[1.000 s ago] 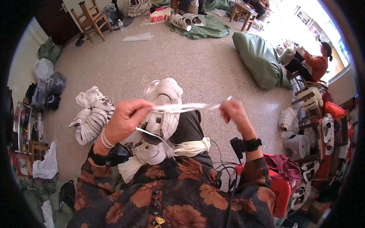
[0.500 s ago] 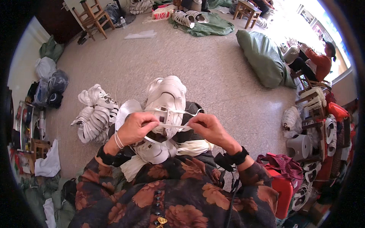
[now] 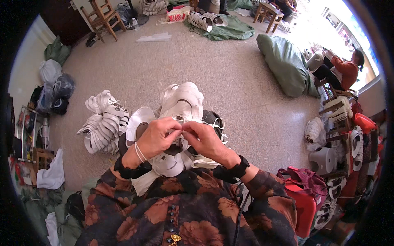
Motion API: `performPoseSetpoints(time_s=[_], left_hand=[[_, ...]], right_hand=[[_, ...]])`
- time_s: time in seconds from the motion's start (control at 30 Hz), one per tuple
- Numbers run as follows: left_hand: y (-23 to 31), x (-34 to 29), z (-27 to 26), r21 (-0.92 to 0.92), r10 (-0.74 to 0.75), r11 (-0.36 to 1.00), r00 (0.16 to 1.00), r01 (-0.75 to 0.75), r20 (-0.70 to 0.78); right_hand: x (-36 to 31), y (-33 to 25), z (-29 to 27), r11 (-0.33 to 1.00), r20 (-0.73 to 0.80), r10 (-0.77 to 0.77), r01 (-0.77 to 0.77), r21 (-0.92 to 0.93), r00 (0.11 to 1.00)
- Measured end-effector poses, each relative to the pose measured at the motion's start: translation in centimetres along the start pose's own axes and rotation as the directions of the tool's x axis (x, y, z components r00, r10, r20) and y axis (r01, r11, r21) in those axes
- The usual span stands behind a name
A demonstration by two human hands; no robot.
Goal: Lacing a white athletic shoe in a workshop environment.
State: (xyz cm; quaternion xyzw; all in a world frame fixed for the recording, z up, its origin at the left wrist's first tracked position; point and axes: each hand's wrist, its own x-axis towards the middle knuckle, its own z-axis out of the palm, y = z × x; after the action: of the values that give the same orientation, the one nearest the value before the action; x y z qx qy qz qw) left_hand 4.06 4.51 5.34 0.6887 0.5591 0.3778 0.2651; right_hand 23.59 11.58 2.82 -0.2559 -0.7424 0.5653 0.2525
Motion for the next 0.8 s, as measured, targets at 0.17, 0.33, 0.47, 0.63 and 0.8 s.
performPoseSetpoints(time_s=[0.17, 0.33, 0.47, 0.63, 0.8], left_hand=[[-0.6, -0.7, -1.2, 0.053, -0.093, 0.994, 0.996, 0.092, 0.003], [-0.9, -0.2, -0.2, 0.028, -0.04, 0.999, 0.999, 0.041, -0.029], [-1.0, 1.2, -0.8, 0.062, -0.056, 0.996, 0.998, 0.057, -0.028], [-3.7, 2.0, -0.4, 0.313, -0.026, 0.95, 0.999, 0.017, 0.024], [-3.4, 3.1, -2.5, 0.115, -0.146, 0.988, 0.859, 0.102, 0.491]], right_hand=[[-0.1, 1.3, -1.3, 0.917, 0.015, -0.086, 0.084, -0.39, 0.996], [1.0, -0.5, 0.6, 0.974, -0.028, -0.068, 0.06, -0.217, 0.997], [1.5, 1.4, 0.3, 0.979, -0.031, -0.013, 0.007, -0.201, 0.999], [2.1, 4.2, 0.8, 0.923, -0.111, 0.306, -0.266, 0.278, 0.946], [2.4, 4.9, 0.4, 0.907, -0.087, 0.327, -0.287, 0.308, 0.941]])
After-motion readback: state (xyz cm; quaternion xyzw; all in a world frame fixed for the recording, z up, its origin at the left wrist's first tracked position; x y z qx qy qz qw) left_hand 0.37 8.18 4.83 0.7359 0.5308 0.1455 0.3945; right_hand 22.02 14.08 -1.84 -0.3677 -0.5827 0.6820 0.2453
